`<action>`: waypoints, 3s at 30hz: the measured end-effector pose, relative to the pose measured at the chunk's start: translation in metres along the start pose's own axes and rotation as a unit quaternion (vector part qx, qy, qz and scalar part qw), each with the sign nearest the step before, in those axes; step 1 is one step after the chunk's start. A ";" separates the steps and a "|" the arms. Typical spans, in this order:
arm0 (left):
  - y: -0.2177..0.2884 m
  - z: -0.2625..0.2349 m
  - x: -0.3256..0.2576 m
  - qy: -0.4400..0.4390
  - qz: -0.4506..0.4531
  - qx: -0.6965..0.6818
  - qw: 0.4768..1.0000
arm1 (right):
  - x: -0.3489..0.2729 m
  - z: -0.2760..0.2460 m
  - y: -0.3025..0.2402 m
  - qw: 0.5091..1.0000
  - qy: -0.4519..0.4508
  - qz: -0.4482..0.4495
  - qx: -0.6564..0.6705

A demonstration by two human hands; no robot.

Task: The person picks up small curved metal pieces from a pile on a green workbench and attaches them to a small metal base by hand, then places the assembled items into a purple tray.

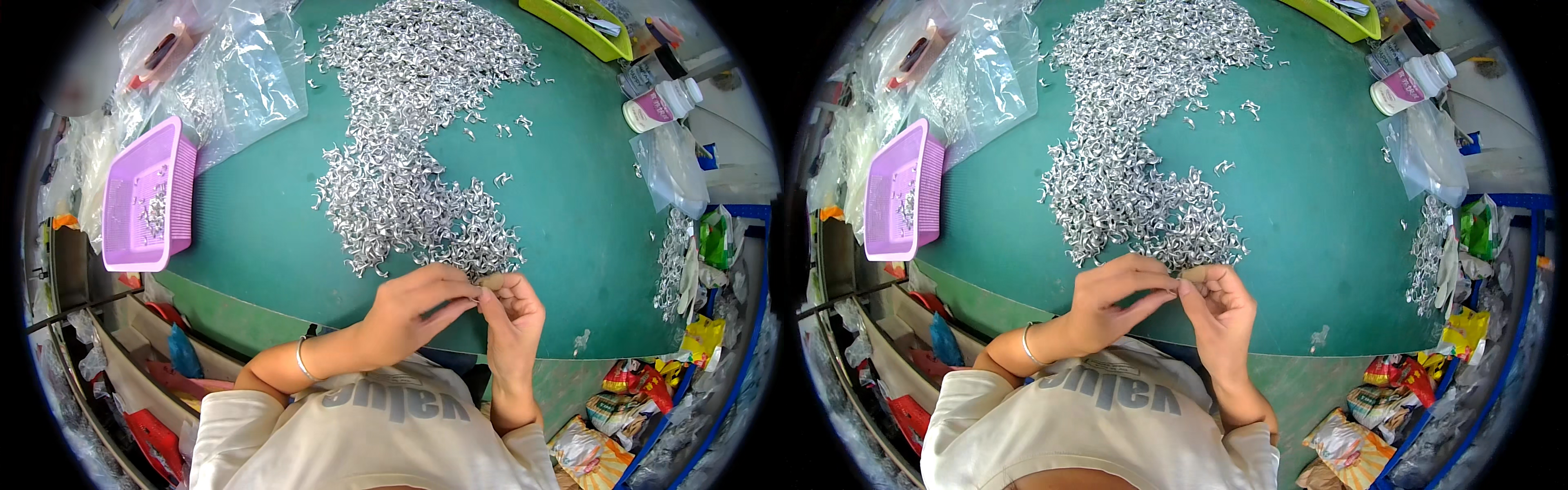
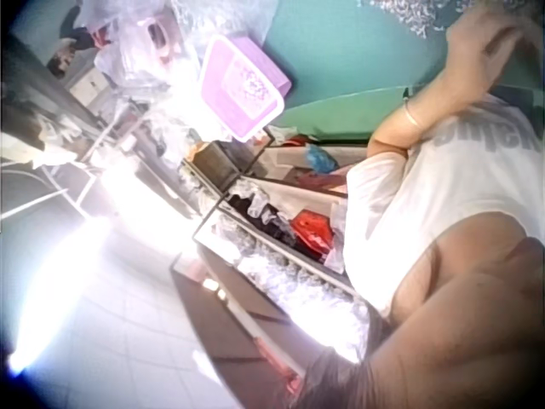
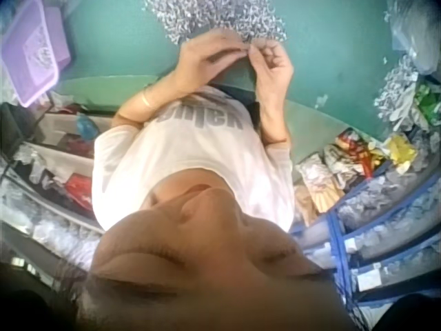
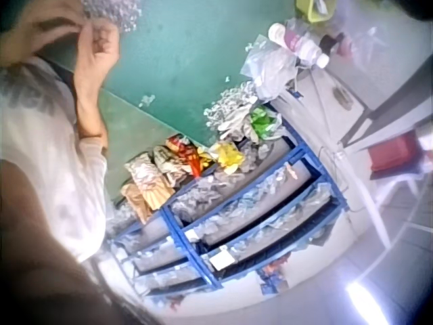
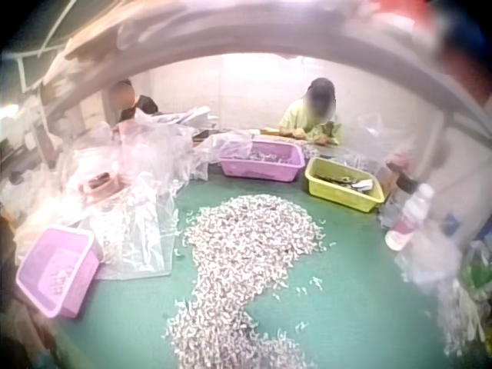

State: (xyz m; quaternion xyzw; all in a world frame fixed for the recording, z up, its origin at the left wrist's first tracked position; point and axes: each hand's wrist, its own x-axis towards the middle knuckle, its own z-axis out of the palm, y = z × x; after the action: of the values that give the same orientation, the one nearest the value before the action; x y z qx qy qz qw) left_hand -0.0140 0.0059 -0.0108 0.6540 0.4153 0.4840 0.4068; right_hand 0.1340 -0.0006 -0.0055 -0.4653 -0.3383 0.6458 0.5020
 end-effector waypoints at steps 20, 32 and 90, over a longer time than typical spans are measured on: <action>0.006 -0.013 -0.002 -0.040 -0.356 -0.387 0.850 | -0.011 -0.003 -0.001 0.995 -0.044 -0.012 -0.085; -0.003 -0.006 -0.003 -0.047 -0.393 -0.459 0.795 | 0.035 -0.035 -0.004 0.721 0.074 -0.250 -0.642; 0.011 0.004 0.000 -0.076 -0.387 -0.529 0.751 | -0.016 -0.012 -0.008 0.981 -0.009 -0.157 -0.111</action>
State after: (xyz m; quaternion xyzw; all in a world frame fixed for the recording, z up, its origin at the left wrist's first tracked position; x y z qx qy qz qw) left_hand -0.0085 0.0015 -0.0013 0.1519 0.2784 0.3762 0.8706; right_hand 0.1489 -0.0141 0.0020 -0.4535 -0.4815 0.5214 0.5391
